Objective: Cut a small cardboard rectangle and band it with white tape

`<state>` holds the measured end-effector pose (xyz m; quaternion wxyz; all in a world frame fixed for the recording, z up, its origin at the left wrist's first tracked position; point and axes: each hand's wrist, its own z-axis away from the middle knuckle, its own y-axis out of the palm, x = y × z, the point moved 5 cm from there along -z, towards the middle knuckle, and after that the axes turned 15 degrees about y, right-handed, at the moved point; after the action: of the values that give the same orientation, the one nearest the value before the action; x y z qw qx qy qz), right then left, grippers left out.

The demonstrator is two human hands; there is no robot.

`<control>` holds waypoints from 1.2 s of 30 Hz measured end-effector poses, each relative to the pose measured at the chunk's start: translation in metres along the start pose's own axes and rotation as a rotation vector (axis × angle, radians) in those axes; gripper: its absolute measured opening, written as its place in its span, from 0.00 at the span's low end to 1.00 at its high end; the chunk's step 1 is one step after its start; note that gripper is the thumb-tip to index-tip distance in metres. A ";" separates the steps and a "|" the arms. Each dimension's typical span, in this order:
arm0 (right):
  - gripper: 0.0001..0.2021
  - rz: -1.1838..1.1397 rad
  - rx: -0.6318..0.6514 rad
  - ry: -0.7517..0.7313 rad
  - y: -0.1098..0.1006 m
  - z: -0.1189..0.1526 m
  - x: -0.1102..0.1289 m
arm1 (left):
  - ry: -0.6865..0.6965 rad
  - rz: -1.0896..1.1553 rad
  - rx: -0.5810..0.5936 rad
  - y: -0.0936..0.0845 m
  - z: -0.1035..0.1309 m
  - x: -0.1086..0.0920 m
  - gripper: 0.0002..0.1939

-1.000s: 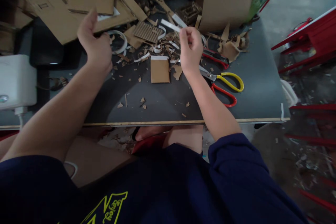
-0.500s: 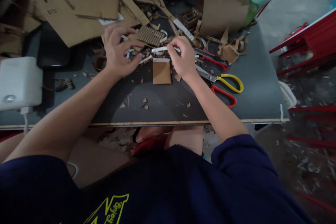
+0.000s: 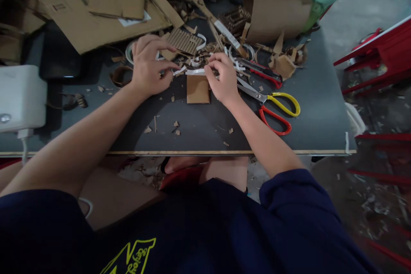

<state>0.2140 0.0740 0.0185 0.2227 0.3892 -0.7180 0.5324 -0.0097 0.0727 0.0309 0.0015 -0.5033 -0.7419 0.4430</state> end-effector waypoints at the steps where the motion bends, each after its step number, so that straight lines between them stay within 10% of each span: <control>1: 0.26 0.010 0.007 0.007 0.001 -0.002 -0.002 | 0.006 -0.001 0.004 0.001 0.000 0.000 0.13; 36: 0.25 0.066 0.015 0.003 0.013 -0.005 -0.014 | 0.017 -0.088 0.101 0.010 -0.001 0.000 0.07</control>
<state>0.2112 0.0845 0.0023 0.2034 0.3662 -0.7261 0.5453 -0.0018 0.0742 0.0252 0.0527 -0.4732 -0.7401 0.4750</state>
